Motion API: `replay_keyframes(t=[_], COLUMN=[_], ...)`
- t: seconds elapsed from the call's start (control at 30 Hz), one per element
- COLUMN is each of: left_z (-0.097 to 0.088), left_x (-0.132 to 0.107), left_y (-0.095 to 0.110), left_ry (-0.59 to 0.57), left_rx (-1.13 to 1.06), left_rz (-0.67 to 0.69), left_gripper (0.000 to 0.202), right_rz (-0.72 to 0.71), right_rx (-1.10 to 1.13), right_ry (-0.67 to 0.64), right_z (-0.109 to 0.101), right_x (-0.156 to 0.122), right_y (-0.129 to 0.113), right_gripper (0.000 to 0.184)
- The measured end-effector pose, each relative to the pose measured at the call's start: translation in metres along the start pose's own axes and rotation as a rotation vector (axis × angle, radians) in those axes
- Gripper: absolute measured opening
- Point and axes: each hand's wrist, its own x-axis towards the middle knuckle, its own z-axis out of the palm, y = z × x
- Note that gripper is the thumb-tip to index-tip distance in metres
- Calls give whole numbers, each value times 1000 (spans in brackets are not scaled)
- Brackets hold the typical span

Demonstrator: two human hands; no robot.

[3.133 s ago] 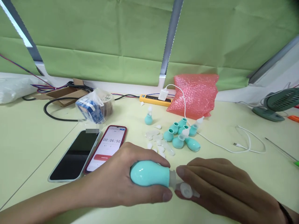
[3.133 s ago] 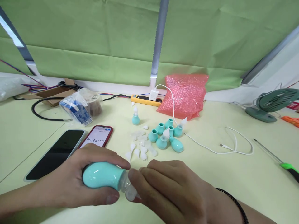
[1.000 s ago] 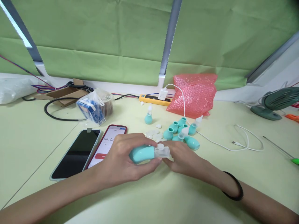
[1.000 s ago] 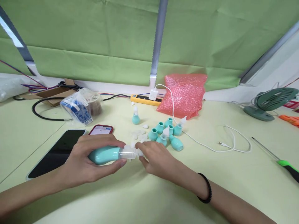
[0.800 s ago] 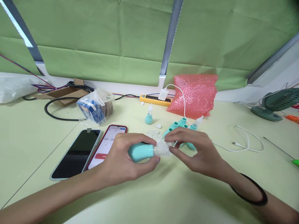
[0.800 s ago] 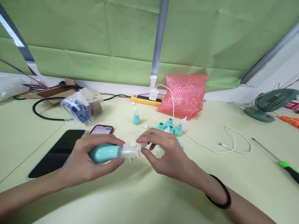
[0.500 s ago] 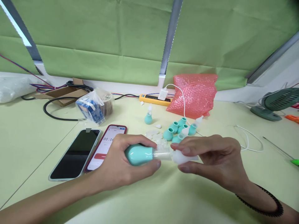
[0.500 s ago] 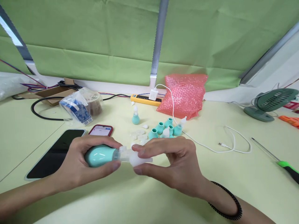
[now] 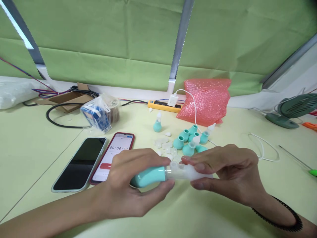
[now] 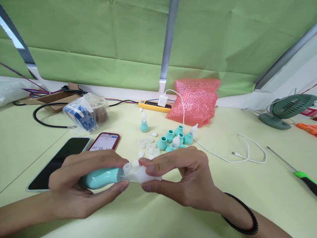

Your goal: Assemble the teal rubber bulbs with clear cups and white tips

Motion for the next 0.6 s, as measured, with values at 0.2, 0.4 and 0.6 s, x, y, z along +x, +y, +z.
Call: replay_keyframes(t=[0.2,0.4,0.6], left_z=[-1,-3,-6], left_x=[-3,-2,-3], left_y=[1,2,2], left_ry=[28,-19,-75], left_rx=[101,99,120], left_rz=[164,129,145], left_gripper=[34,28,26], right_rz=[-48,16,87], right_rx=[16,62,96], right_ry=[-29,-32,-69], right_z=[0,1,2], right_x=[-1,-1,-2], right_y=[0,-3,-4], right_gripper=[46,42,38])
